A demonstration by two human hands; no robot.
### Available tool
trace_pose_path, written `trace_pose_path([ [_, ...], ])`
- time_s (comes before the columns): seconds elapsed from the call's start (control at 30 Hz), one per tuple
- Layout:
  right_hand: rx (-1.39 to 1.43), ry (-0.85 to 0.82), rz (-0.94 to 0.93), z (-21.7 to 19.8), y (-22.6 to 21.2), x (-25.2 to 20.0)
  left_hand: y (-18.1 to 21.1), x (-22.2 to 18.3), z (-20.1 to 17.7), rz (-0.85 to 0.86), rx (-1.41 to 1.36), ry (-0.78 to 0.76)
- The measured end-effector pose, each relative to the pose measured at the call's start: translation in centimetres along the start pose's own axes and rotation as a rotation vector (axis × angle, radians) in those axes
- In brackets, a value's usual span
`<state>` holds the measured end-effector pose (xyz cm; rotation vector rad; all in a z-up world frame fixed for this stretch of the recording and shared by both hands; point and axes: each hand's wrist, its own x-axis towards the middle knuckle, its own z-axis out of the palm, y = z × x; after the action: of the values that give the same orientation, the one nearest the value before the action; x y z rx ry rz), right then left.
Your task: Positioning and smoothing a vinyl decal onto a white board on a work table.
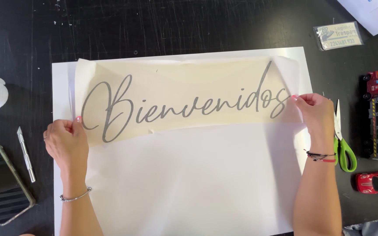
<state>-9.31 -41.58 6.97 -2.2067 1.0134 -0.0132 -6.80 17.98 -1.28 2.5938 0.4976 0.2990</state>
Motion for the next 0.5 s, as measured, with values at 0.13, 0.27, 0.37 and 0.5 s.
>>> trace_pose_path([
  [0.13,-0.004,0.025,-0.076,0.4,1.3,1.0,-0.8,-0.1,1.0,0.14,0.067,0.105],
  [0.27,0.03,0.012,-0.085,0.0,0.7,0.6,-0.6,-0.2,1.3,0.076,0.114,0.108],
  [0.37,-0.008,-0.001,-0.058,-0.3,0.2,0.4,-0.7,-0.2,1.6,0.076,0.14,0.109],
  [0.5,0.088,-0.005,-0.015,-0.2,-0.4,-0.1,0.1,-0.4,1.1,0.091,0.131,0.115],
])
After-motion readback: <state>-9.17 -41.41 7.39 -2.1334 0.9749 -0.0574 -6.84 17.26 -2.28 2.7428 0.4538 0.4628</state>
